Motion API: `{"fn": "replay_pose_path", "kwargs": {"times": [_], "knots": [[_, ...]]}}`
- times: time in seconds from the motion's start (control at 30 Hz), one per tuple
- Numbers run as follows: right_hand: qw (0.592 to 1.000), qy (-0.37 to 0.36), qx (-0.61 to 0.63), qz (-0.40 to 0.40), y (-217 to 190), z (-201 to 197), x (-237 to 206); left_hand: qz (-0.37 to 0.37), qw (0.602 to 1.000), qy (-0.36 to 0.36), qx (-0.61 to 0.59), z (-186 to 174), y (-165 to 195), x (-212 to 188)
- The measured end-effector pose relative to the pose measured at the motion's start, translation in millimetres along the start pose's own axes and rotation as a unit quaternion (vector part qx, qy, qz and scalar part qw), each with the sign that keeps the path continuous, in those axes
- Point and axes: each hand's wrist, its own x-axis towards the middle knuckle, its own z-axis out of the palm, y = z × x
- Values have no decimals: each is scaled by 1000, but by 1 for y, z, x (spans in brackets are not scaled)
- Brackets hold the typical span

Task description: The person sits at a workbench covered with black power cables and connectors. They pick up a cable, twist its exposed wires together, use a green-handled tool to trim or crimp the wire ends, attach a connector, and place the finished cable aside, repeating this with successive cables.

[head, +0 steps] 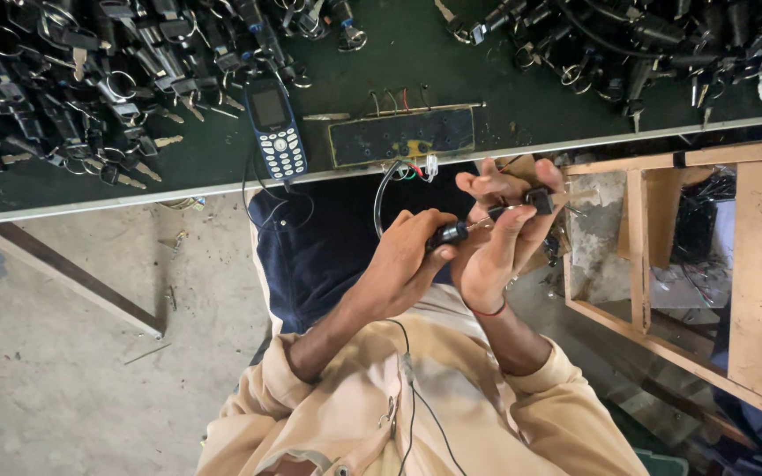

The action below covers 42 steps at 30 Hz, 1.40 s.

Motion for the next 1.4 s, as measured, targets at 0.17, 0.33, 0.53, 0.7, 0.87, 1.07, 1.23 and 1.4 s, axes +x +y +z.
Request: {"fn": "replay_pose_path", "kwargs": {"times": [0.17, 0.33, 0.53, 0.7, 0.87, 1.07, 1.23, 1.4], "knots": [[999, -45, 11, 17, 6, -7, -7, -59, 998, -2, -36, 5, -8, -2], [981, -165, 6, 100, 7, -17, 4, 51, 994, 19, -90, -2, -12, 3], [978, -165, -33, 123, 7, -14, 0, 30, 997, 62, 16, 10, -11, -1], [968, -126, -143, 164, -23, 13, 7, 8, 981, 121, 154, 32, 3, -2], [875, -345, -118, 319, -106, -31, 56, -218, 862, -234, -395, 9, 47, -9], [962, -107, -251, 31, -131, -105, 73, 212, 934, -225, -181, -59, 82, 8], [978, -38, -204, -9, -118, -137, 88, 248, 866, 63, 430, -145, 84, 50], [991, -80, -99, 50, -96, -149, 81, 60, 830, 159, 532, -191, 28, 67]]}}
